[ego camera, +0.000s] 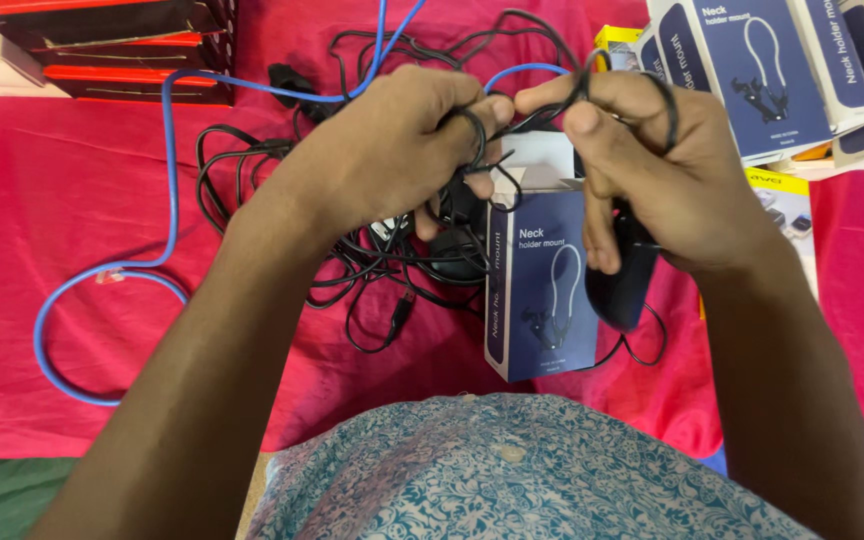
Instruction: The person sorts through a pile of tangled cables and chargers on a bed, opens small product boxes, places coiled cables and a power adapter inside a box, and closes the lid. They then pick up and turn over a wired computer headset box and other accessory boxes.
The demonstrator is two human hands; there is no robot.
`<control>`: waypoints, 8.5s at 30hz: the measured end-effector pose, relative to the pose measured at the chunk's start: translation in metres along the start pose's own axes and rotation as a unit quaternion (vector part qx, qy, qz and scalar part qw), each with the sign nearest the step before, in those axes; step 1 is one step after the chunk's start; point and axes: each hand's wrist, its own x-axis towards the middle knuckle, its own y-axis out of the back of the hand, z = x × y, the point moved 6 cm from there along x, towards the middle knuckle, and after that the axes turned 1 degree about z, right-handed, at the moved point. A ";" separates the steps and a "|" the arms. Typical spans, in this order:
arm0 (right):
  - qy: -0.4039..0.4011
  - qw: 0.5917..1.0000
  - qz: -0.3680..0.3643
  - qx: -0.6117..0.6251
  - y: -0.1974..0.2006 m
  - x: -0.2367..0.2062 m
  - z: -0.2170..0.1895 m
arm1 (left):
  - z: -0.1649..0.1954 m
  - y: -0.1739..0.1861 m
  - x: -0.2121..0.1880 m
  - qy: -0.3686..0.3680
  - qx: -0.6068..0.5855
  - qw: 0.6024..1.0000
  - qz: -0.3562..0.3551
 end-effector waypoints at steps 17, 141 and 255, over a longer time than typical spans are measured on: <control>-0.055 0.986 0.007 -0.159 -0.009 0.011 0.019 | -0.033 0.003 0.023 0.026 -0.193 0.962 0.192; 0.040 0.995 -0.083 0.046 -0.070 0.025 0.054 | -0.115 0.079 -0.038 0.119 -0.488 0.778 0.378; -0.015 0.940 0.275 0.204 -0.001 -0.034 0.074 | -0.032 -0.044 0.001 -0.020 -0.209 0.957 0.198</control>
